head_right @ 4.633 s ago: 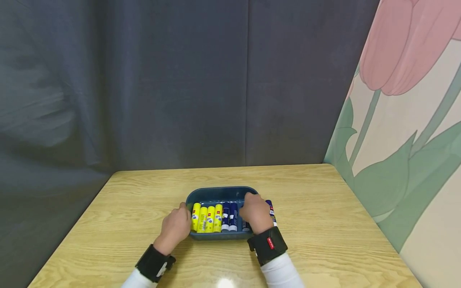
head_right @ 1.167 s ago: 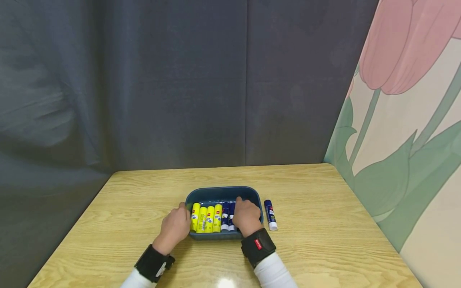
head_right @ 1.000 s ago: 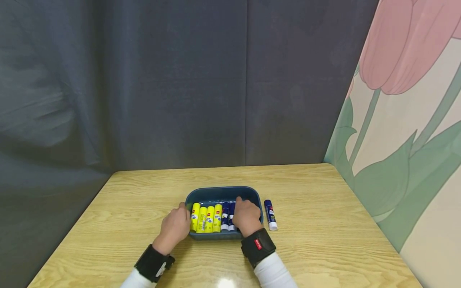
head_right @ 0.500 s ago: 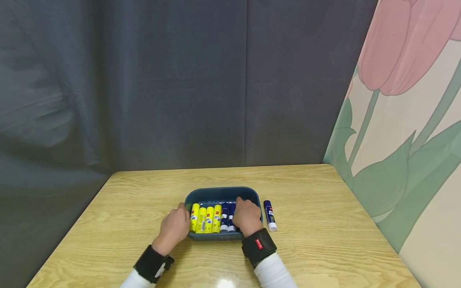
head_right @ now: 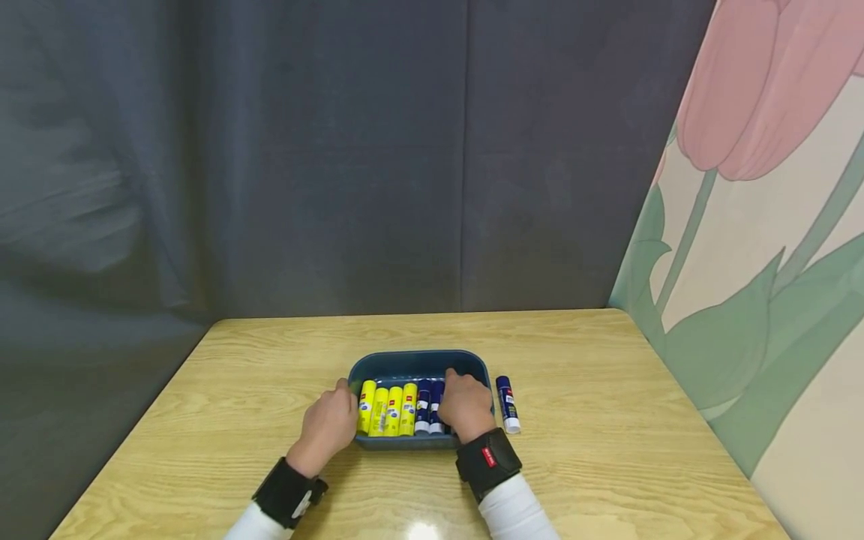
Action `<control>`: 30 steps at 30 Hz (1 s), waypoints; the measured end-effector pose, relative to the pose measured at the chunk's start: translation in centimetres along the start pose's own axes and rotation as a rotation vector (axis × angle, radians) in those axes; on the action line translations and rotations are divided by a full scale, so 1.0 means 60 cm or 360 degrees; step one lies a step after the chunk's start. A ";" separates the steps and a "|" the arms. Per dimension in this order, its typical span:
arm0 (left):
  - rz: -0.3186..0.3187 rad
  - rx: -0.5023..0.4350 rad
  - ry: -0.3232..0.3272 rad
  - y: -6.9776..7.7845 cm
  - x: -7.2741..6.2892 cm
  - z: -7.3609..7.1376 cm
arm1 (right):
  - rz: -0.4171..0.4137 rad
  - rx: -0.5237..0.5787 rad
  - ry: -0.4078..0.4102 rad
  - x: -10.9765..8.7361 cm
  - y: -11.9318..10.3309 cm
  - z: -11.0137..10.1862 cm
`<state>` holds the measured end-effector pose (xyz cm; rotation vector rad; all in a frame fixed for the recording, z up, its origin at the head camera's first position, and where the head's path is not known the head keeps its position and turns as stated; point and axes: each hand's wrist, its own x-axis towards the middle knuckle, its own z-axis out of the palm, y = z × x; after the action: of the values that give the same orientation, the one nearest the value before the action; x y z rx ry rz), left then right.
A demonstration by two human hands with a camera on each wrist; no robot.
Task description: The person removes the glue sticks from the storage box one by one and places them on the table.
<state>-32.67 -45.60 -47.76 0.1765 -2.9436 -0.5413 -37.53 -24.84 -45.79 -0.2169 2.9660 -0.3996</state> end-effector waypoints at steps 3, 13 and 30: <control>0.0009 0.0010 -0.0006 0.000 0.000 0.000 | 0.0003 0.0020 -0.0017 0.000 0.001 0.001; 0.0002 0.0014 -0.0004 -0.002 0.001 0.002 | 0.0003 0.0058 -0.0030 -0.001 0.002 -0.001; 0.0008 0.0014 0.0004 -0.002 0.001 0.001 | 0.0038 0.0083 -0.0035 0.002 0.005 0.002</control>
<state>-32.71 -45.67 -47.84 0.1702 -2.9435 -0.5269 -37.65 -24.59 -46.01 -0.1786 2.9296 -0.4680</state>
